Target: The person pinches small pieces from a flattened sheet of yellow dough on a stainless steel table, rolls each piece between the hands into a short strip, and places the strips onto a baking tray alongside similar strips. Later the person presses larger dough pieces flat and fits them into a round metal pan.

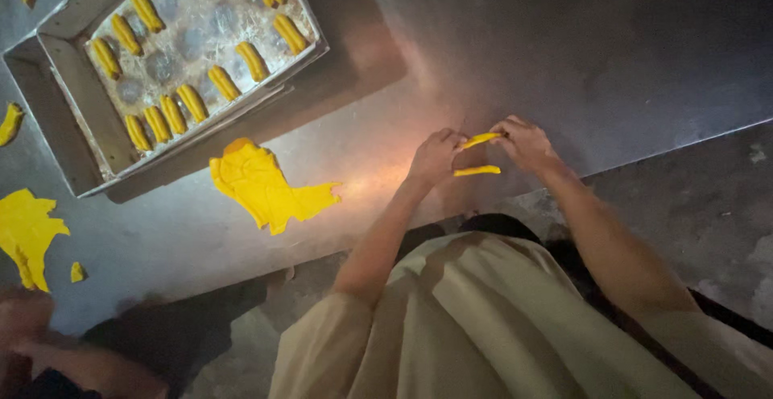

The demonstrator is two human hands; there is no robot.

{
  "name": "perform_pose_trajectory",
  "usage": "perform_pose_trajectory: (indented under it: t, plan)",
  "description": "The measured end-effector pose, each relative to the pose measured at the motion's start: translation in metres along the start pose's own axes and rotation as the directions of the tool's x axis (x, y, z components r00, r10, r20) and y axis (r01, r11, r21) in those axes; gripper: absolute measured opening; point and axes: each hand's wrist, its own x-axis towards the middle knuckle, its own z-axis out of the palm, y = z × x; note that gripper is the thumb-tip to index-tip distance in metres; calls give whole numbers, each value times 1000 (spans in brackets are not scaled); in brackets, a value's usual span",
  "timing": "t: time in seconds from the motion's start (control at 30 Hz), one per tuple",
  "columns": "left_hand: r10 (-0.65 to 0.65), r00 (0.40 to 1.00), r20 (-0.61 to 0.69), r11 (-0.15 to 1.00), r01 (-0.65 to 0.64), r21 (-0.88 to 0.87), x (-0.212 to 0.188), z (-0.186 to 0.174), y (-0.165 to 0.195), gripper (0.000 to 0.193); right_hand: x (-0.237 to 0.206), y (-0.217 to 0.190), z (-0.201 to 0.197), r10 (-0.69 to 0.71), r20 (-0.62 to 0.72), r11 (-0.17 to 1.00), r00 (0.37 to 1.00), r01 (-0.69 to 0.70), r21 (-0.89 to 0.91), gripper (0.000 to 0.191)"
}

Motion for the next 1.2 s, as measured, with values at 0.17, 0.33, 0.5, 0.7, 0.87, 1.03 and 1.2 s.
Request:
perform_pose_trajectory:
  t: [0.17,0.33,0.5,0.7,0.87,1.03,1.2]
  plan:
    - [-20,999,32,1000,19,17,-13,-9,-9,21,-24,3,4,45,93,999,995,-44,-12,27]
    - [95,995,-14,992,-96,-83,-36,-16,-5,41,-44,-11,-3,9,29,995,1000,-12,97,35]
    - [29,999,21,999,-30,19,-46,-4,1,28,-44,-21,-1,23,70,998,997,-26,51,29]
    - [13,996,-85,997,-6,82,-57,9,-8,13,-59,-22,9,-167,-86,983,982,172,61,17]
    - [-134,991,6,991,134,-6,-60,1,-8,27,-63,-21,3,54,77,998,996,-57,38,31]
    - [-29,998,-50,1000,29,2,-42,-9,5,63,-49,-27,-3,-97,-2,994,995,97,-57,74]
    - [133,989,64,985,-139,104,-27,-8,3,41,-41,-27,2,-54,64,995,997,48,90,37]
